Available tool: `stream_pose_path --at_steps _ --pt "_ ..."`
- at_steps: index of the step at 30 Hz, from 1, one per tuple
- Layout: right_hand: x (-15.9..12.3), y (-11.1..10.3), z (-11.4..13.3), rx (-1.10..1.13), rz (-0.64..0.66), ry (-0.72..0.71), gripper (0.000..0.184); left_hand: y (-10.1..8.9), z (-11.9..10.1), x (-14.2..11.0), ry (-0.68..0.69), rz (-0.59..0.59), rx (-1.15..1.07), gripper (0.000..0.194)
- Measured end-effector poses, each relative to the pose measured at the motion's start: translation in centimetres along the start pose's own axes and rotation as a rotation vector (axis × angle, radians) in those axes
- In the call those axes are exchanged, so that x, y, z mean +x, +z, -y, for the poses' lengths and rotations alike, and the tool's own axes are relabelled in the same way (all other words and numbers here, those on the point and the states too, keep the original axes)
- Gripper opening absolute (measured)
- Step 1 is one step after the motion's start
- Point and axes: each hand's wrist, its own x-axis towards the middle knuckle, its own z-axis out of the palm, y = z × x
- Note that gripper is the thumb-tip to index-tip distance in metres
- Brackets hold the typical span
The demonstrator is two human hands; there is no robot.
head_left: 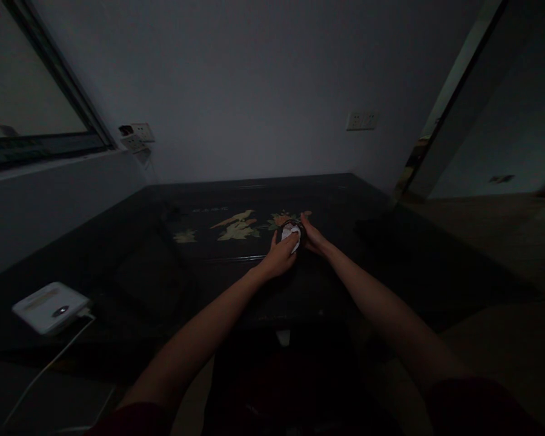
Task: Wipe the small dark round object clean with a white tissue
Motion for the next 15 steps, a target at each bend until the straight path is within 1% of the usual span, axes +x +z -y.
stream_pose_path --at_steps 3,7,12,15 --pt "-0.09 0.07 0.07 0.013 -0.027 0.012 0.048 -0.24 -0.22 -0.10 0.009 -0.011 -0.011 0.054" --pt "-0.04 -0.06 0.09 0.019 -0.025 0.006 0.047 -0.46 -0.43 -0.17 -0.003 -0.027 -0.011 0.050" --pt "0.09 -0.21 0.05 0.003 0.000 0.006 0.050 -0.44 -0.42 -0.21 -0.007 -0.053 0.045 0.043" --pt "0.21 -0.28 -0.11 -0.002 -0.006 0.019 0.051 -0.37 -0.42 -0.22 -0.008 -0.057 0.078 0.037"
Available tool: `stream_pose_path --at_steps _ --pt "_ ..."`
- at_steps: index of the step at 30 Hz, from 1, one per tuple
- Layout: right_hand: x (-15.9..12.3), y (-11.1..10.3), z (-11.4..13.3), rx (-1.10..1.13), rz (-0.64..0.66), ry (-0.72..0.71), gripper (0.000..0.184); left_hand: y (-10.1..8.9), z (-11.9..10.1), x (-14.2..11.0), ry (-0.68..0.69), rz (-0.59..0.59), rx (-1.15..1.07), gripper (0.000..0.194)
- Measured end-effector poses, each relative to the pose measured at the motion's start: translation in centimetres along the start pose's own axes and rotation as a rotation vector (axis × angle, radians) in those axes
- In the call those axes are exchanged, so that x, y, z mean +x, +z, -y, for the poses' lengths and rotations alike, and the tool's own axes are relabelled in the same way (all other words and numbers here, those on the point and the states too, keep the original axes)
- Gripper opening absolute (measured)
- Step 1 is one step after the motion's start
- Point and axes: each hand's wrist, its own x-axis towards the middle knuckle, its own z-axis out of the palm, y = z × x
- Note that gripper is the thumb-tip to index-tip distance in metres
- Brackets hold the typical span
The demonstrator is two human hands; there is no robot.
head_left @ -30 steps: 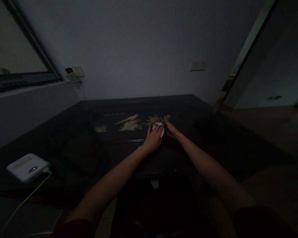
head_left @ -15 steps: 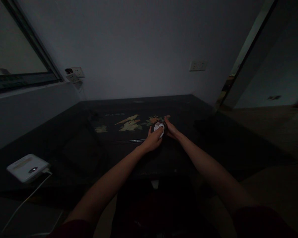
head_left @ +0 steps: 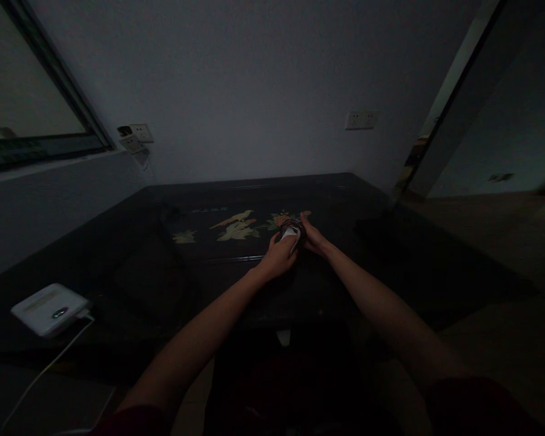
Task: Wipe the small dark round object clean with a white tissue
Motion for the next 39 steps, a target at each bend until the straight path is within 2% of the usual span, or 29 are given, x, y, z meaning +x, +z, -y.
stream_pose_path --at_steps 7,12,20,23,26,30,33,35,39 --pt "0.2 -0.2 -0.3 -0.029 0.027 -0.054 0.050 -0.1 0.0 0.1 -0.025 -0.075 0.011 0.027" --pt "0.2 -0.2 -0.2 0.000 0.012 -0.035 0.049 -0.6 0.5 0.6 -0.073 -0.173 -0.097 0.027" --pt "0.2 -0.2 -0.3 0.005 -0.107 -0.117 0.039 -2.4 1.8 1.3 -0.272 -0.528 -0.638 0.028" --pt "0.2 -0.4 -0.3 -0.005 -0.142 -0.145 0.039 -2.8 2.8 1.5 -0.358 -0.619 -0.732 0.028" --pt "0.1 -0.5 -0.1 -0.012 -0.169 -0.163 0.040 -3.0 3.6 1.6 -0.431 -0.680 -0.735 0.026" --pt "-0.1 -0.4 0.1 0.010 -0.236 -0.161 0.040 -3.3 3.8 1.7 -0.409 -0.689 -0.667 0.026" --pt "-0.1 -0.3 0.3 0.024 -0.268 -0.170 0.042 -3.4 3.3 1.5 -0.341 -0.674 -0.519 0.031" --pt "-0.1 -0.2 0.3 0.032 -0.270 -0.191 0.044 -3.3 3.0 1.2 -0.267 -0.586 -0.383 0.037" --pt "0.0 -0.2 0.4 0.066 -0.298 -0.242 0.047 -2.4 2.5 0.6 -0.161 -0.311 -0.113 0.050"
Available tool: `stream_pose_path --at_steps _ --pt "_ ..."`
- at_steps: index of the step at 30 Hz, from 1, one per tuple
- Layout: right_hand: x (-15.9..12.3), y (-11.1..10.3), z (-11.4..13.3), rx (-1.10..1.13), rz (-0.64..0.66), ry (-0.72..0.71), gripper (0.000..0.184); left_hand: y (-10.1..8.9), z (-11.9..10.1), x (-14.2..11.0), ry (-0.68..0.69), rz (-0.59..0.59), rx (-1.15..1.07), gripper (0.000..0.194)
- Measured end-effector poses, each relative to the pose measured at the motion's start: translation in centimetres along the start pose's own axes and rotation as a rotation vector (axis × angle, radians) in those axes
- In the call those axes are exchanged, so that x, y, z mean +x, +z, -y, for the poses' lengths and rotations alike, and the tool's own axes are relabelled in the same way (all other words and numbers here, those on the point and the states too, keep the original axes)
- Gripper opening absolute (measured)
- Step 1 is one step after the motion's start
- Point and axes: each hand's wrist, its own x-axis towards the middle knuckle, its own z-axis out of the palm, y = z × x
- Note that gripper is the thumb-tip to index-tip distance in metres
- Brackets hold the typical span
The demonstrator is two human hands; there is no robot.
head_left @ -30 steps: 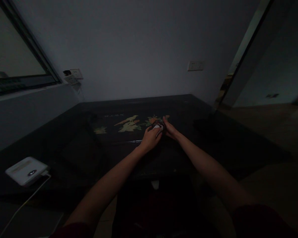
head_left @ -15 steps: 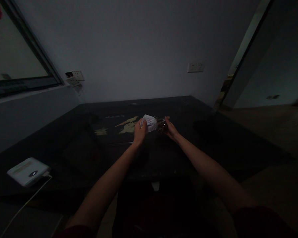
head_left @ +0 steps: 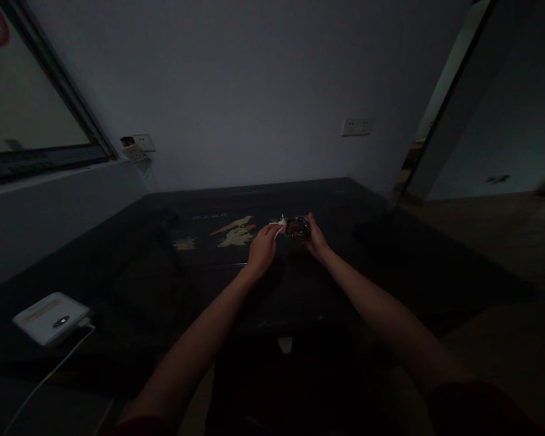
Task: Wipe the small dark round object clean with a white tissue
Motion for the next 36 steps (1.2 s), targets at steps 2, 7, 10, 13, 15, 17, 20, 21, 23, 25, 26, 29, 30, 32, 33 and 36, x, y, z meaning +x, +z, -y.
stream_pose_path --at_steps 2,7,10,13,15,17,20,21,23,25,26,29,30,32,33,36 --pt "0.0 0.0 0.1 0.008 -0.004 -0.012 0.048 0.6 -0.1 -0.4 0.000 0.108 0.095 0.051" --pt "0.0 -0.1 0.5 0.030 0.007 -0.042 0.049 2.2 -0.1 -1.1 0.092 0.350 0.112 0.040" --pt "-0.1 -0.1 0.6 0.044 0.011 -0.070 0.049 2.6 -0.2 -1.4 0.144 0.444 0.105 0.048" --pt "-0.1 0.0 0.6 0.037 0.037 -0.078 0.048 2.5 -0.3 -1.3 0.083 0.456 0.009 0.056" --pt "0.0 0.1 0.5 0.026 0.052 -0.090 0.048 2.3 -0.3 -0.9 -0.025 0.403 -0.128 0.052" --pt "0.0 0.2 0.4 0.013 0.076 -0.109 0.048 2.0 -0.2 -0.3 -0.160 0.316 -0.301 0.045" --pt "0.0 0.4 0.2 -0.011 0.145 -0.163 0.053 1.7 -0.1 0.4 -0.429 0.214 -0.673 0.042" --pt "0.0 0.5 0.1 -0.023 0.170 -0.184 0.056 1.6 -0.2 0.5 -0.527 0.197 -0.813 0.044" --pt "-0.2 0.6 0.0 -0.058 0.210 -0.214 0.057 1.5 -0.3 0.7 -0.686 0.201 -1.068 0.049" --pt "-0.4 0.6 -0.1 -0.104 0.251 -0.236 0.055 1.4 -0.5 0.6 -0.754 0.264 -1.254 0.053" --pt "-0.6 0.6 -0.2 -0.131 0.274 -0.250 0.053 1.4 -0.6 0.6 -0.763 0.307 -1.323 0.054" --pt "-1.0 0.8 -0.1 -0.224 0.356 -0.303 0.049 1.1 -0.6 0.5 -0.782 0.378 -1.436 0.049" --pt "-1.1 0.8 0.0 -0.257 0.384 -0.316 0.049 1.0 -0.6 0.5 -0.789 0.381 -1.453 0.045" --pt "-1.4 1.0 0.2 -0.329 0.440 -0.345 0.049 0.9 -0.7 0.5 -0.804 0.376 -1.465 0.039" --pt "-1.5 1.0 0.3 -0.368 0.467 -0.361 0.049 0.8 -0.7 0.6 -0.809 0.372 -1.464 0.036" --pt "-1.6 1.2 0.4 -0.472 0.520 -0.412 0.050 0.6 -0.8 0.7 -0.832 0.323 -1.443 0.031"
